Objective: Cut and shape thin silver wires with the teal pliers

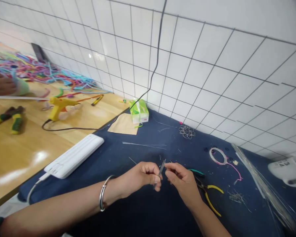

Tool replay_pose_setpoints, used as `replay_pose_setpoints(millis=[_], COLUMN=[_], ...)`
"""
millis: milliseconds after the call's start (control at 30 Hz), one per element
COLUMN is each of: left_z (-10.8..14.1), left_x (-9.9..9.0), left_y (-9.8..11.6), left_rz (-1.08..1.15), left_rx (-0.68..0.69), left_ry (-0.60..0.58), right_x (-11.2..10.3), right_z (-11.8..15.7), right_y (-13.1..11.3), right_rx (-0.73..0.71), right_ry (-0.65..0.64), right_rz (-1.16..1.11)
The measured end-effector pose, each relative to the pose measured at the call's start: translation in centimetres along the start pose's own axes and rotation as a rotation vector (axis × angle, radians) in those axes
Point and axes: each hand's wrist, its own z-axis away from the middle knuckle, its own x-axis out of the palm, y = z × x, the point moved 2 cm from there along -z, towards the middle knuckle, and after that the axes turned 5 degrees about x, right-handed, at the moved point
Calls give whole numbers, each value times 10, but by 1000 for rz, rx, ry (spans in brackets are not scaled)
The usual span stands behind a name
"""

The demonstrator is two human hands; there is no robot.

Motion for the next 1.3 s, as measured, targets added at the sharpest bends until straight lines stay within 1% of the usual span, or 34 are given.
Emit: replay_pose_setpoints(millis=[100,233,400,567,700,800,867,900,933,1000,1033,1067,1100,1200,1300], left_z=[-11,-17,-17,-16,-14,-12,-11,-10,-10,-10,-11,-11,-11,-12,-11], left_x=[5,4,-1,-2,-1,-2,-3,-5,-6,-8,-9,-10,-10,-10,-9], left_y=[-9,-21,-28,-26,-25,-25,-25,-25,-25,-24,-24,-24,-24,-25,-24], left_rz=[44,62,26,-19,-56,-60,-53,-47,-39,-20,-10,-2,5,29,53], left_rx=[-26,-51,-108,-117,-151,-167,-168,-167,-164,-153,-145,-137,-130,-117,-108], left_ry=[-34,-47,-41,-33,-18,-4,13,27,39,55,60,61,59,46,32], right_x=[-2,1,4,5,9,8,0,-7,-15,-34,-42,-50,-55,-59,-51], right_z=[-3,-8,-12,-12,-11,-12,-13,-13,-11,-6,-1,3,8,20,24], right_y=[7,12,15,19,18,12,9,8,8,13,18,24,31,46,50], right_rx=[44,100,134,131,136,141,113,74,15,-119,-146,-131,-115,-93,-99], right_ry=[-29,-56,-39,-1,22,-15,-60,-60,-35,79,118,141,120,20,17], right_rz=[-144,-259,-265,-247,-256,-210,-64,67,241,677,894,1068,1183,1351,1449])
